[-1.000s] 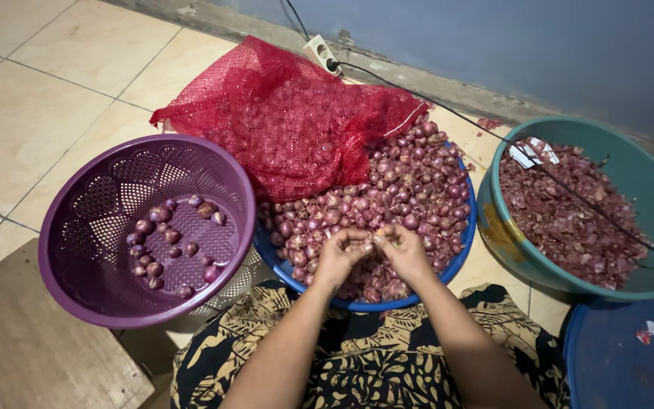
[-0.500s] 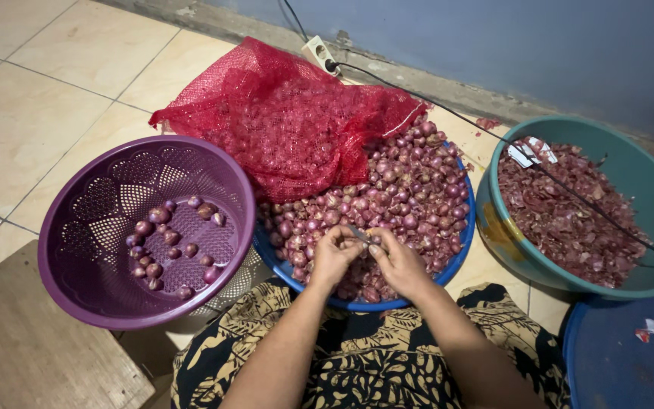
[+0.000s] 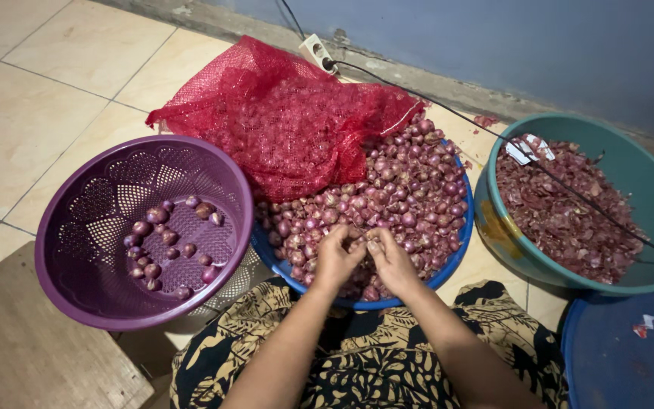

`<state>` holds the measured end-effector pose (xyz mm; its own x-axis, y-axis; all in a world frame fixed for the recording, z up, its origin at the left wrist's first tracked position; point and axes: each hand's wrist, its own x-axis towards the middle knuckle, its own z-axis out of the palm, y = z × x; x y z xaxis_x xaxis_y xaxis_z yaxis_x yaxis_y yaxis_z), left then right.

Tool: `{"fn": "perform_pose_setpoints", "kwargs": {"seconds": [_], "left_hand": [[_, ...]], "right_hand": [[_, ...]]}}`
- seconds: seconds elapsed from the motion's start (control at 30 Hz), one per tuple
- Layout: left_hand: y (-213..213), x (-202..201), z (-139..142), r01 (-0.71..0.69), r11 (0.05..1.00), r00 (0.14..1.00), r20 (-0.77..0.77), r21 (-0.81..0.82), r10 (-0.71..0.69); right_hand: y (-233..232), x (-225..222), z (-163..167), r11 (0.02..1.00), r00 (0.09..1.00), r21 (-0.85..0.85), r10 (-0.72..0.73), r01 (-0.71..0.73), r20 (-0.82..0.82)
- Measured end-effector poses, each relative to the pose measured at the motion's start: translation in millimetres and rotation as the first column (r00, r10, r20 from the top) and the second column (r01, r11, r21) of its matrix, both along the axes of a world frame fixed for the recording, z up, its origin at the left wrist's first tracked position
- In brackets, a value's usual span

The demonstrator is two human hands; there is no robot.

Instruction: The person sits on the floor peeling the dry outer skins off shallots by hand, one at a time, from a large blue basin filled with unpeeled shallots. Peeled shallots are placed into a purple perforated basket on the left, and discarded skins are dropped into a green basin of peels on the right; a small knife is occasionally picked up to trim shallots.

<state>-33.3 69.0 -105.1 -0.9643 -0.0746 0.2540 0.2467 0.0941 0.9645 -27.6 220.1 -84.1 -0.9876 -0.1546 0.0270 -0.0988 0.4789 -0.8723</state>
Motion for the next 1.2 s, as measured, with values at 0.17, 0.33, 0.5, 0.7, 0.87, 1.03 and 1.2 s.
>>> {"fn": "perform_pose_setpoints", "kwargs": {"seconds": [0.17,0.33,0.5,0.7,0.87,1.03,1.2], "left_hand": [[1,-1,2,0.005,1.0,1.0,0.013,0.0,-0.005],[1,-9,-6,0.048,0.962,0.985,0.145,0.267,-0.089],[-2,-11,-7,0.114,0.931,0.965,0.186,0.346,-0.187],[-1,-10,-8,0.12,0.964,0.981,0.118,0.239,-0.151],[0,-7,-5,0.137,0.964,0.979,0.115,0.229,-0.167],[6,4,5,0.166,0.986,0.979,0.123,-0.002,-0.164],[7,-2,3,0.202,0.933,0.957,0.143,0.296,-0.252]], "right_hand": [[-1,0,2,0.999,0.999,-0.046,-0.025,0.027,0.044],[3,6,12,0.982,0.999,0.187,-0.019,0.01,0.043],[4,8,19,0.987,0.998,0.156,0.04,-0.033,-0.039],[3,9,22,0.952,0.999,0.306,0.004,-0.02,0.052],[6,7,12,0.984,0.998,0.169,0.053,-0.049,-0.022],[7,0,2,0.995,0.997,0.099,0.014,-0.007,-0.071],[15,-9,10,0.994,0.979,-0.093,-0.036,0.056,0.203]]}}
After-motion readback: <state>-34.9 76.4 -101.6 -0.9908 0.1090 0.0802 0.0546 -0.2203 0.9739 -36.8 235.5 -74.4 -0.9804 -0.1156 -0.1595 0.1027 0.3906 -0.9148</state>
